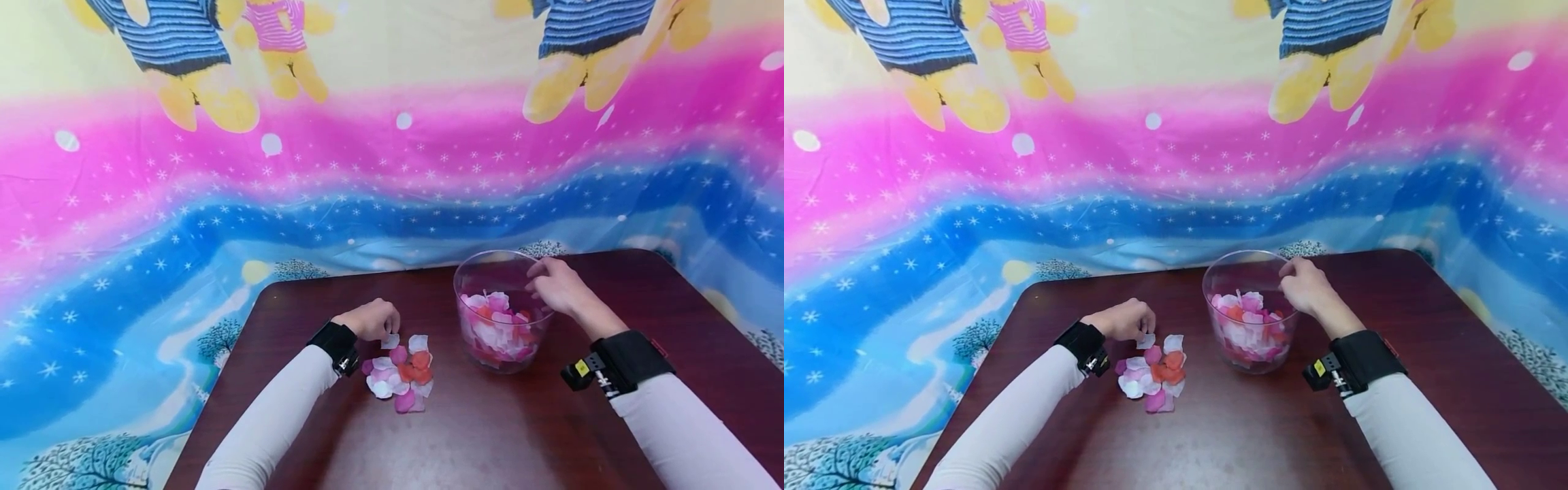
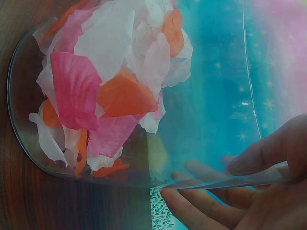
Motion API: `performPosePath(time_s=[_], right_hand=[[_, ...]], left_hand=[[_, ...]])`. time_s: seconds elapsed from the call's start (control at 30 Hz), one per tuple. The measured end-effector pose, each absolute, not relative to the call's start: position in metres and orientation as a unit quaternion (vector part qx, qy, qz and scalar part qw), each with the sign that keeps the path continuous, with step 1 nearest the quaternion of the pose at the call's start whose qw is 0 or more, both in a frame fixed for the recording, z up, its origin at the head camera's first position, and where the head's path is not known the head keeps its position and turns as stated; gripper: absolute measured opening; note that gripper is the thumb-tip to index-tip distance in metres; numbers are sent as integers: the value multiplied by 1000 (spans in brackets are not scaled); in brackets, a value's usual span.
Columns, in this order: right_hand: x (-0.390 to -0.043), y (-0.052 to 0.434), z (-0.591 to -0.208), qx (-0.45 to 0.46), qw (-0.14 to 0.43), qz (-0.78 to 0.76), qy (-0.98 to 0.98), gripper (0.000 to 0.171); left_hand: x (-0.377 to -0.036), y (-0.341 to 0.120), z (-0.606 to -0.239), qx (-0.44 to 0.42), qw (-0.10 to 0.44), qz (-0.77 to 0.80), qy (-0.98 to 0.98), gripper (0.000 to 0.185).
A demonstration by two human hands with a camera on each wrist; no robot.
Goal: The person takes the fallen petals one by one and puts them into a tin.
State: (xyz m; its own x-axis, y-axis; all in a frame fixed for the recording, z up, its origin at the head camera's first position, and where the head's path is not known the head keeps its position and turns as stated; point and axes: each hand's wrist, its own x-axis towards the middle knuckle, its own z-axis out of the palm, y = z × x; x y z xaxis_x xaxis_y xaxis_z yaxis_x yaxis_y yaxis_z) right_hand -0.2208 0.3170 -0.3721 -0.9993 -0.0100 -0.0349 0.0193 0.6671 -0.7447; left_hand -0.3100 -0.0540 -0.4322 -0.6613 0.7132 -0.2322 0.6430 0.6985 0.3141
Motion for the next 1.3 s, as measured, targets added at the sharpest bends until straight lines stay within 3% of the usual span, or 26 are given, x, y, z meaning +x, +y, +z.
performPosePath(time_s=[0.37, 0.77, 1.0, 1.3], right_hand=[[-221, 317, -371, 1, 24, -408, 913, 43], [-219, 318, -372, -1, 23, -405, 914, 43], [-219, 319, -371, -1, 24, -406, 914, 44], [-220, 318, -370, -4, 22, -406, 914, 44]], left_hand=[[-304, -59, -404, 391, 162, 112, 899, 9], [-311, -41, -326, 448, 77, 160, 876, 6], [-308, -5, -287, 494, 1, 169, 853, 5], [-289, 67, -281, 553, -11, 155, 819, 6]])
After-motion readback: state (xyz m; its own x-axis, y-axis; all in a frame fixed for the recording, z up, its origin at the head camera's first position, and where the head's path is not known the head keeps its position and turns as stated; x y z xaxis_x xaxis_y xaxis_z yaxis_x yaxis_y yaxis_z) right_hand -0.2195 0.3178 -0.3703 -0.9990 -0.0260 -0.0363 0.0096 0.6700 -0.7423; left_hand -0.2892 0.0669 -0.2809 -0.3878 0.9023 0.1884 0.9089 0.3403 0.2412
